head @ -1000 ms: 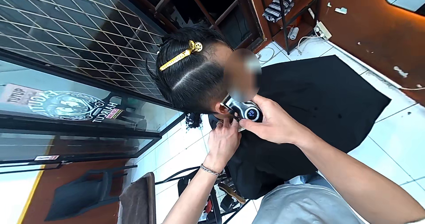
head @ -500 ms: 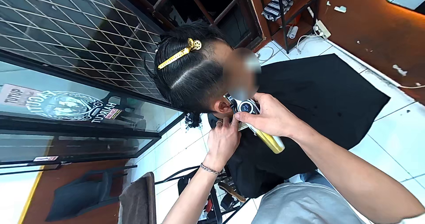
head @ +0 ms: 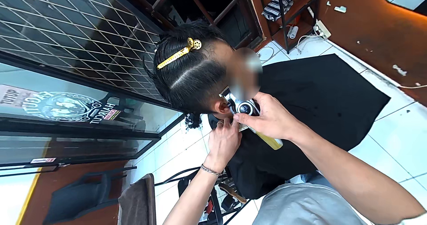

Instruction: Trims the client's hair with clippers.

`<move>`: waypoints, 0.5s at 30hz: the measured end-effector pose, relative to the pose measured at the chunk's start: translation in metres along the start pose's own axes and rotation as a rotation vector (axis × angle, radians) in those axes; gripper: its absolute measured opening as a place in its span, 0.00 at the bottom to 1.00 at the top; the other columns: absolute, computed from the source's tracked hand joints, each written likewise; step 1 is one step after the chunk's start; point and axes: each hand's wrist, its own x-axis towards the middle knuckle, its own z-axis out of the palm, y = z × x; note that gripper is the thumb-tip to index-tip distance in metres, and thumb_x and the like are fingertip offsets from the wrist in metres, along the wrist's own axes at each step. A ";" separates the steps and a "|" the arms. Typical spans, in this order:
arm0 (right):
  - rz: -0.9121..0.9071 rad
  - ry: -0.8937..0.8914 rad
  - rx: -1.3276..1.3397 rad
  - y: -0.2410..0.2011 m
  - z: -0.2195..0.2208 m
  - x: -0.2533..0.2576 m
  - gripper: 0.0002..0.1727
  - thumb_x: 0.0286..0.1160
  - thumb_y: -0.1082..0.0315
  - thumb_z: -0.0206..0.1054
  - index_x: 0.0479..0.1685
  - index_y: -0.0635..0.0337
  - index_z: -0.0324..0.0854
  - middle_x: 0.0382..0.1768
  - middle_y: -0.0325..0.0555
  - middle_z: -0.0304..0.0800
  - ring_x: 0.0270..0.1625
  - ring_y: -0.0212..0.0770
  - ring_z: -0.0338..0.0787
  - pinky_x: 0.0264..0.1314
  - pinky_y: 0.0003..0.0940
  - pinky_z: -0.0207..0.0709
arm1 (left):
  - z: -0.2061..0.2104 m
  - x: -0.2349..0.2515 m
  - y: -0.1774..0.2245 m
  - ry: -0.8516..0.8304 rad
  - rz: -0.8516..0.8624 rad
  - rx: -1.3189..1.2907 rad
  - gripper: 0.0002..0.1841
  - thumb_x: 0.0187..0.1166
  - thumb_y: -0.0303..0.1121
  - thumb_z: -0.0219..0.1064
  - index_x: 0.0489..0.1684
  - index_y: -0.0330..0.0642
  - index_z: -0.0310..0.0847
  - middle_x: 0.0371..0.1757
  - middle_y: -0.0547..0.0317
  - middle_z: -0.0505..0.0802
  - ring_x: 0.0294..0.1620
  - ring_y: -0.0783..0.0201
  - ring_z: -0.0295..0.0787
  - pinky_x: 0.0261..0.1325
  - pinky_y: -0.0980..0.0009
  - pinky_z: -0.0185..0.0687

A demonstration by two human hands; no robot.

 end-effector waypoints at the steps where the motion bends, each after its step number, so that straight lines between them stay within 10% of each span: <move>1: 0.029 -0.013 -0.011 0.000 -0.001 0.000 0.23 0.73 0.50 0.75 0.56 0.58 0.81 0.34 0.40 0.89 0.34 0.32 0.90 0.36 0.33 0.84 | 0.000 0.000 0.000 -0.005 -0.001 0.002 0.17 0.73 0.38 0.69 0.55 0.40 0.89 0.43 0.38 0.93 0.40 0.36 0.93 0.27 0.46 0.83; 15: 0.009 0.018 -0.072 -0.001 0.003 -0.005 0.23 0.73 0.51 0.76 0.56 0.59 0.80 0.33 0.42 0.88 0.34 0.35 0.89 0.36 0.36 0.83 | -0.002 0.000 0.000 -0.002 -0.002 -0.005 0.14 0.73 0.39 0.68 0.45 0.38 0.90 0.41 0.38 0.93 0.40 0.36 0.94 0.27 0.45 0.83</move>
